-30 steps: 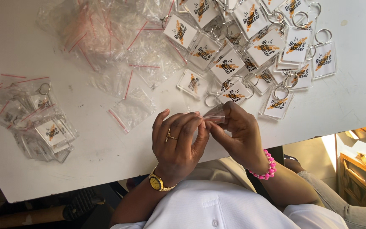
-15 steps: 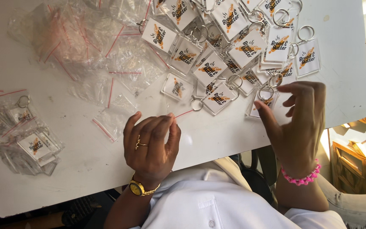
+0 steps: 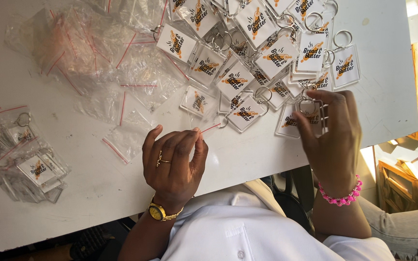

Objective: The person places square keychains into small clear plastic bags and seals them. The person repeatedly picks up a keychain, inserts it into a bag, and seals the bag, stacking the finished packages on the table.

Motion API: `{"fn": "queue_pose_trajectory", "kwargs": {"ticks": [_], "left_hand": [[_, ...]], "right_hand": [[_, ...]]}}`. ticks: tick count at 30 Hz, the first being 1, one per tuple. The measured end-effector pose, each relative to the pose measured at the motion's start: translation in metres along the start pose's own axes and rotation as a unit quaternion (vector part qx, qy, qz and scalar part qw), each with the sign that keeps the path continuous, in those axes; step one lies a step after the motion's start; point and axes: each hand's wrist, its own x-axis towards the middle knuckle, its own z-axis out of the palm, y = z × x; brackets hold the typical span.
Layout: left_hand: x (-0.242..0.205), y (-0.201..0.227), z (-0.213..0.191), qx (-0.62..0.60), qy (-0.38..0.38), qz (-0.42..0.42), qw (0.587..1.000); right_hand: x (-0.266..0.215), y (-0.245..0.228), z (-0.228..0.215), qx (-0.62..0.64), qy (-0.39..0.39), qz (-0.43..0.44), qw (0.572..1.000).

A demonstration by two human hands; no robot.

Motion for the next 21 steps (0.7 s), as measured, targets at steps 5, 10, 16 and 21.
{"fn": "queue_pose_trajectory", "kwargs": {"ticks": [5,10,16,21], "left_hand": [[-0.001,0.0,0.001,0.001,0.004,-0.003,1.0],[0.0,0.003,0.001,-0.003,0.003,0.004,1.0],[0.0,0.004,0.0,-0.004,0.005,0.019,1.0],[-0.002,0.0,-0.001,-0.006,0.014,0.022,1.0]], "right_hand": [[-0.007,-0.005,-0.003,0.149,0.046,0.054,0.986],[-0.007,-0.03,-0.004,0.254,0.0,0.025,0.967],[-0.024,-0.054,0.017,0.421,-0.035,0.092,0.902],[-0.033,-0.061,0.032,0.566,-0.11,0.196,0.793]]}}
